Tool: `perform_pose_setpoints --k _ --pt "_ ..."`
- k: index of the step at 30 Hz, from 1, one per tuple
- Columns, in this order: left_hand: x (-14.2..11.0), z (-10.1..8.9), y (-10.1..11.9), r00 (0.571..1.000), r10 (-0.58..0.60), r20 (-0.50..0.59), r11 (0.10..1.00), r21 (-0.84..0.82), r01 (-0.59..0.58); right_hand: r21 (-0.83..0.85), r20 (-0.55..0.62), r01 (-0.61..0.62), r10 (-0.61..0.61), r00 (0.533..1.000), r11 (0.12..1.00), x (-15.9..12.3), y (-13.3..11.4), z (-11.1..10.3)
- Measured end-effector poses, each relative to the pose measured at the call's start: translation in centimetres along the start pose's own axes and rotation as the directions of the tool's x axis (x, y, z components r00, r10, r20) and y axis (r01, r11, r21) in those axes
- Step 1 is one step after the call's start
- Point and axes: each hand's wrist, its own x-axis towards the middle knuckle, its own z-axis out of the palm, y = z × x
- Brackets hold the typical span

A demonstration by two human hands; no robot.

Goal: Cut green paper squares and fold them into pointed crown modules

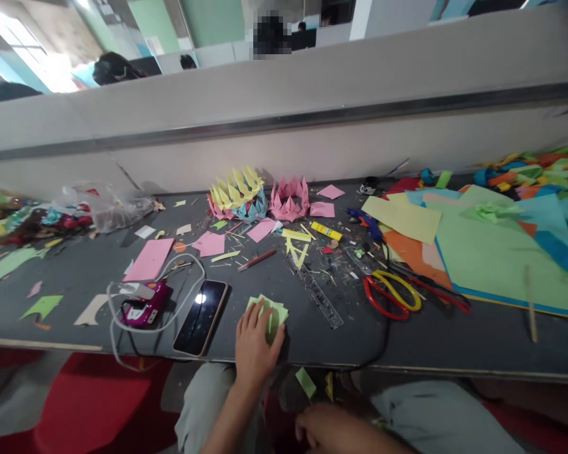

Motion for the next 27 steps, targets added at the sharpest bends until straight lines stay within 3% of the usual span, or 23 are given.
perform_pose_setpoints --k 2,3,5,7,10,12,14,20,23,27 --pt "0.8 0.4 0.5 1.000 0.013 0.008 1.000 -0.014 -0.013 0.056 0.065 0.050 -0.054 0.996 0.997 -1.2 -0.5 -2.8" --pt "1.3 0.7 0.7 1.000 0.016 0.010 1.000 -0.024 -0.016 0.115 0.035 0.110 -0.114 0.993 0.987 -1.9 -0.9 -4.6" --pt "2.9 1.2 0.9 0.999 0.033 0.023 0.998 -0.056 -0.031 0.204 -0.101 0.204 -0.187 0.977 0.957 -2.9 -1.9 -8.4" --pt "4.8 1.7 0.9 0.997 0.066 0.045 0.993 -0.102 -0.061 0.212 -0.290 0.248 -0.181 0.940 0.945 -3.3 -2.6 -11.7" --pt "7.9 2.2 0.5 0.988 0.145 0.056 0.980 -0.147 -0.135 0.210 -0.574 0.313 -0.142 0.807 0.926 -3.0 -2.2 -14.4" --pt "9.5 2.6 0.2 0.985 0.167 0.044 0.975 -0.152 -0.159 0.243 -0.696 0.354 -0.092 0.712 0.903 -2.5 -1.0 -14.8" --pt "10.5 2.9 -0.1 0.986 0.165 0.034 0.974 -0.162 -0.158 0.266 -0.757 0.383 -0.055 0.652 0.884 -2.0 0.4 -14.5" --pt "10.0 2.6 0.0 0.978 0.198 0.059 0.930 -0.326 -0.168 0.146 -0.822 0.342 -0.078 0.564 0.928 -1.3 1.8 -13.5" --pt "9.4 1.8 0.4 0.972 0.223 0.080 0.929 -0.320 -0.187 0.060 -0.843 0.221 -0.069 0.534 0.973 -0.3 2.1 -13.2" --pt "8.9 1.3 0.8 0.969 0.221 0.106 0.962 -0.188 -0.199 -0.036 -0.873 -0.032 -0.016 0.488 0.999 1.2 3.3 -12.5"
